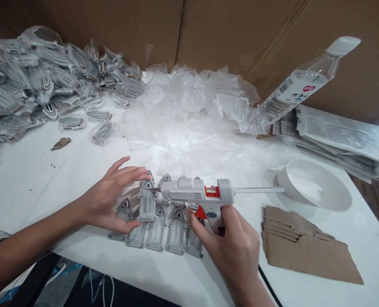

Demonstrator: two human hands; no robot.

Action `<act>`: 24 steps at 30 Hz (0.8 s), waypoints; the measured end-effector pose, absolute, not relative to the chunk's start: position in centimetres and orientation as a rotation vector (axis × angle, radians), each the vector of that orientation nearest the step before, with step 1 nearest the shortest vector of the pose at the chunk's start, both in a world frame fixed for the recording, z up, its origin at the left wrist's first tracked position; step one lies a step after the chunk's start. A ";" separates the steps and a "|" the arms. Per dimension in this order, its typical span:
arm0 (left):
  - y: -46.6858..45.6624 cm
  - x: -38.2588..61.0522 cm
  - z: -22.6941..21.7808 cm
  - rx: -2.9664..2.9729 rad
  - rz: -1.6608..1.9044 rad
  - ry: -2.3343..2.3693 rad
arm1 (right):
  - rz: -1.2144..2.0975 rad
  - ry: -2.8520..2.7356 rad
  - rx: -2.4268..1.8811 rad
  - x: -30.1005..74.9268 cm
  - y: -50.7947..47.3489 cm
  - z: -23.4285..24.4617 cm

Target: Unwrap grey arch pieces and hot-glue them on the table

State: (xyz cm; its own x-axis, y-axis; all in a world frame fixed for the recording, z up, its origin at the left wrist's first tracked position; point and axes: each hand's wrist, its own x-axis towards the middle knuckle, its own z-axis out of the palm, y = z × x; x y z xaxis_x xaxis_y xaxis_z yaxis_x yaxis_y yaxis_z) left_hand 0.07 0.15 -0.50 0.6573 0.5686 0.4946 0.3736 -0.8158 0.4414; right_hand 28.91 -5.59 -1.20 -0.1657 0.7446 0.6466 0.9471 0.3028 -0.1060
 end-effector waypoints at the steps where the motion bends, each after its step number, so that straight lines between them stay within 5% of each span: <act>1: 0.2 0.1 -0.5 2.580 0.928 0.749 | -0.433 -1.970 -1.501 28.9 -5.6 -1.2; 24: 0.7 -0.2 -0.7 2.616 0.890 0.863 | -0.412 -1.949 -1.527 28.9 -5.5 -0.8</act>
